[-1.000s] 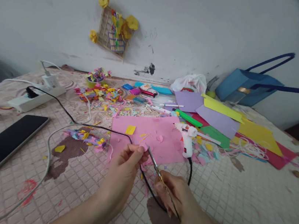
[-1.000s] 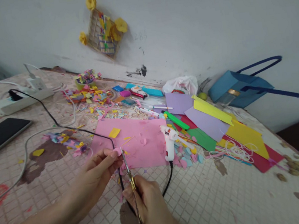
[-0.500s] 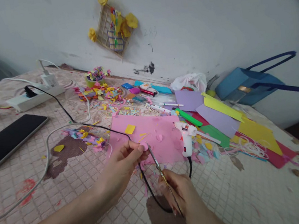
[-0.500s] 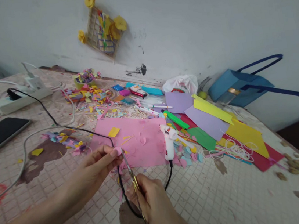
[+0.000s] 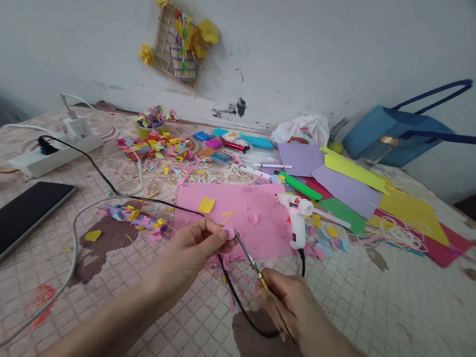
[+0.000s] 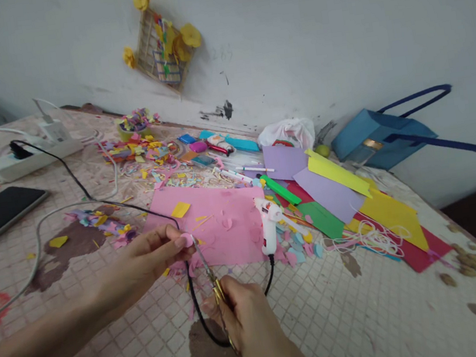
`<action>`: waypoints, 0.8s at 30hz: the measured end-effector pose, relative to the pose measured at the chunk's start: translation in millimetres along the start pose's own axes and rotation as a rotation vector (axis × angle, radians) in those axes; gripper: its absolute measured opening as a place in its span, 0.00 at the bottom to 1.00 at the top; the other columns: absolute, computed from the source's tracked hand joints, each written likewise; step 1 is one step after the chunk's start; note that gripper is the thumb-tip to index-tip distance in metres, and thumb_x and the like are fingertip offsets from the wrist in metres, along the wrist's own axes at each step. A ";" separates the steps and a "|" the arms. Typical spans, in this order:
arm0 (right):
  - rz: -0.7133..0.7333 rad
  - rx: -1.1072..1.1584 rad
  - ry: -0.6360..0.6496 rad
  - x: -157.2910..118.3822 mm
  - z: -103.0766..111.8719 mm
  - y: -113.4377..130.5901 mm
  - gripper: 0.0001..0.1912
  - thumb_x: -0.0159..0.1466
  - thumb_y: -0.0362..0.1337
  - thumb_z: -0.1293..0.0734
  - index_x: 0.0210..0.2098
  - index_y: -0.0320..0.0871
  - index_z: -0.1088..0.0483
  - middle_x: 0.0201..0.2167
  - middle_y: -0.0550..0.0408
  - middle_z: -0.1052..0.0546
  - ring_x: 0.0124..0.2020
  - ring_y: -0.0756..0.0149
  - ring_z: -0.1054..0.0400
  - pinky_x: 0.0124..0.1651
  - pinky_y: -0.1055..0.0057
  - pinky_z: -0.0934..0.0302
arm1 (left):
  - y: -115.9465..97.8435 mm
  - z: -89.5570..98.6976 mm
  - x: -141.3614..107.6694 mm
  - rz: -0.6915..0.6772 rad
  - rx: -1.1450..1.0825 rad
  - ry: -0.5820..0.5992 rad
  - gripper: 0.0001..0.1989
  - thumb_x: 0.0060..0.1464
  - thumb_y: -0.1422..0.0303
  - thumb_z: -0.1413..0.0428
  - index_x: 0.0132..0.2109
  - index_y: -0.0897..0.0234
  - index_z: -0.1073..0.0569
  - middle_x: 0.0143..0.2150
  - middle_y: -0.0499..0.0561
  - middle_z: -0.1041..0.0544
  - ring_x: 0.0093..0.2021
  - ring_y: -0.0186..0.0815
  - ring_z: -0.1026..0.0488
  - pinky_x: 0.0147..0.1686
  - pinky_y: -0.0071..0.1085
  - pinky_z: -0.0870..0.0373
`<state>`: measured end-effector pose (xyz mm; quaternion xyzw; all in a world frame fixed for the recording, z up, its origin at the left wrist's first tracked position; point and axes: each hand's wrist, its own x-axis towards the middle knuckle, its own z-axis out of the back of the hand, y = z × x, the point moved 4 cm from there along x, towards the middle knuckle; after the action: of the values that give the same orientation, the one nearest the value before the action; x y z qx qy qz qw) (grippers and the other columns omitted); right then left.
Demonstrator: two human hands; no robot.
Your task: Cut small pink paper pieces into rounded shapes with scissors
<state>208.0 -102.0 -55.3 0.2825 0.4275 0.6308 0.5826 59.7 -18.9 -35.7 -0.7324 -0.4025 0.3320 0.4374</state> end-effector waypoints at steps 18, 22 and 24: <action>-0.110 0.096 0.081 -5.2 4.4 2.2 0.25 0.60 0.59 0.43 0.21 0.43 0.44 0.13 0.65 0.45 0.13 0.76 0.51 0.16 0.77 0.59 | -9.4 6.3 4.0 0.027 0.124 0.135 0.05 0.51 0.71 0.42 0.28 0.65 0.29 0.27 0.48 0.25 0.28 0.30 0.30 0.29 0.24 0.37; -0.179 0.127 0.129 -4.7 4.8 1.1 0.28 0.58 0.62 0.44 0.23 0.43 0.41 0.12 0.65 0.44 0.11 0.77 0.51 0.14 0.79 0.58 | -8.8 5.6 3.7 0.028 0.128 0.144 0.06 0.51 0.71 0.43 0.27 0.64 0.29 0.25 0.47 0.26 0.26 0.30 0.31 0.26 0.24 0.39; -0.174 0.109 0.126 -3.2 6.0 0.0 0.28 0.58 0.62 0.44 0.22 0.43 0.42 0.12 0.66 0.45 0.11 0.77 0.51 0.13 0.79 0.58 | -9.2 5.3 3.7 0.025 0.139 0.151 0.06 0.51 0.71 0.43 0.27 0.65 0.29 0.25 0.47 0.26 0.26 0.30 0.32 0.27 0.24 0.39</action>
<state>213.7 -103.8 -51.9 0.2354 0.5198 0.5702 0.5910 54.2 -11.0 -30.0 -0.7283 -0.3352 0.3082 0.5121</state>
